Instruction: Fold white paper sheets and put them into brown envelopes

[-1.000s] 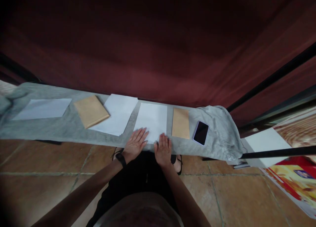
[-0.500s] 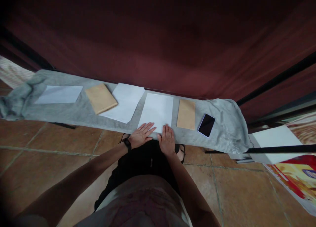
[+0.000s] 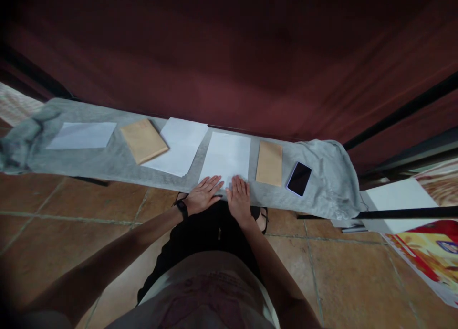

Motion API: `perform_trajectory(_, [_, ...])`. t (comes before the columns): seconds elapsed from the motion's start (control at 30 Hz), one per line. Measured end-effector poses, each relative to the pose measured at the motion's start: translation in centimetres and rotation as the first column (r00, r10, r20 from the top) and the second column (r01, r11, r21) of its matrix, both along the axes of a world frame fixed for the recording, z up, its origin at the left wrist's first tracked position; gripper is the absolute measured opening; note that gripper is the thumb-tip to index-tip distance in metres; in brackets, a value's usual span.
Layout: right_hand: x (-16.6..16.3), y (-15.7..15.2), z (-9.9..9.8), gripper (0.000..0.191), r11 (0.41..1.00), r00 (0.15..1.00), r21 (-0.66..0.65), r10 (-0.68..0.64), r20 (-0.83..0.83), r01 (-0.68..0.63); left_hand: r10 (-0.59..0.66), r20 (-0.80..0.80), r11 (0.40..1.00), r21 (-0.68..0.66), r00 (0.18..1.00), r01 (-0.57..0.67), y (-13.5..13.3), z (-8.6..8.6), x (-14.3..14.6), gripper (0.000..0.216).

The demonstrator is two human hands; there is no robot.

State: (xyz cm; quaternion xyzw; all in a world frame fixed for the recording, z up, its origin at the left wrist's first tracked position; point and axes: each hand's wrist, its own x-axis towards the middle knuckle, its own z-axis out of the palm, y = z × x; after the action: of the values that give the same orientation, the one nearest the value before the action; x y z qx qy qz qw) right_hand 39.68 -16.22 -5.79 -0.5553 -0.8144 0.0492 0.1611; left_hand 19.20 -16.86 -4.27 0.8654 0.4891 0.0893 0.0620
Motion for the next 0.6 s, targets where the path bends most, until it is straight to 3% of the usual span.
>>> perform_trajectory(0.17, [-1.4, 0.3, -0.6, 0.055, 0.999, 1.000, 0.044, -0.014, 0.018, 0.013, 0.129, 0.021, 0.991, 0.036, 0.991, -0.130, 0.9, -0.3, 0.4, 0.056])
perform_trajectory(0.4, [0.1, 0.4, -1.2, 0.061, 0.985, 0.989, 0.087, -0.148, 0.008, 0.147, 0.312, 0.046, 0.946, 0.080, 0.949, -0.315, 2.4, -1.4, -1.4, 0.064])
perform_trajectory(0.6, [-2.0, 6.6, 0.0, 0.056, 0.997, 0.997, 0.006, -0.078, -0.029, 0.078, 0.304, 0.093, 0.949, 0.056, 0.948, -0.309, 8.0, -0.7, 0.8, 0.063])
